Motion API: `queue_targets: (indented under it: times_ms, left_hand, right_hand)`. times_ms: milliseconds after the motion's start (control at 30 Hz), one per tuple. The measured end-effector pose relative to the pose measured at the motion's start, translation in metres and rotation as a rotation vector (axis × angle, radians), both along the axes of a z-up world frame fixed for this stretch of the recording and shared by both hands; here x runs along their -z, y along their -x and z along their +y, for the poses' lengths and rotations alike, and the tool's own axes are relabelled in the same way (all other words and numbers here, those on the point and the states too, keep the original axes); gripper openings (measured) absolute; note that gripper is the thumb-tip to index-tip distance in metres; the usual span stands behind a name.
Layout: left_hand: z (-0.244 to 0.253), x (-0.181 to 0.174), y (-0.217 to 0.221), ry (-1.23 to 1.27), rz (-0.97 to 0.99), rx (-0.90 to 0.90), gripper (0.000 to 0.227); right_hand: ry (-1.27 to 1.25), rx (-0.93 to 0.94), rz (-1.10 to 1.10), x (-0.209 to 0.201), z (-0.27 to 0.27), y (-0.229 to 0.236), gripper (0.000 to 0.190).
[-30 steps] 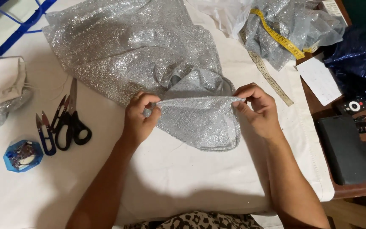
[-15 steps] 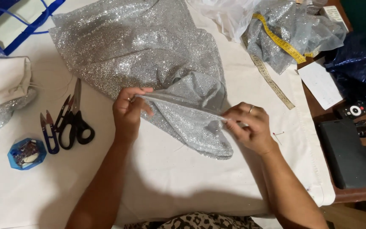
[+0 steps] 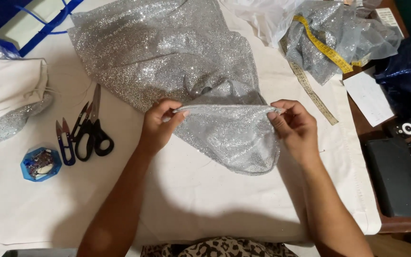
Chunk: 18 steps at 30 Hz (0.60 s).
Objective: Measuring and pinning the hem of a sparkly silver fabric on a work table.
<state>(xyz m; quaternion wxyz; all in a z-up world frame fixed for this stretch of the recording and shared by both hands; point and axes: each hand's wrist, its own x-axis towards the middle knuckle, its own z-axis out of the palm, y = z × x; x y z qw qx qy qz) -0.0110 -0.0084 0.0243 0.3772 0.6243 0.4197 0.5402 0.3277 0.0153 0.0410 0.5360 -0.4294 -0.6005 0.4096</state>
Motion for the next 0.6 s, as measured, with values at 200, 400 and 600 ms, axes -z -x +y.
queue_targets:
  times_ms: [200, 400, 600]
  left_hand:
    - [0.003, -0.025, -0.021, 0.142, -0.071, 0.029, 0.038]
    - [0.013, -0.056, -0.036, 0.094, -0.182, 0.086, 0.026]
    - [-0.008, -0.125, -0.045, -0.133, 0.111, 0.035, 0.017]
  right_hand:
    - [-0.027, -0.024, -0.059, -0.015, 0.002, -0.026, 0.009]
    - [-0.058, 0.049, -0.056, -0.035, -0.022, -0.039, 0.009]
    - [0.010, 0.003, 0.069, -0.058, -0.041, -0.051, 0.009]
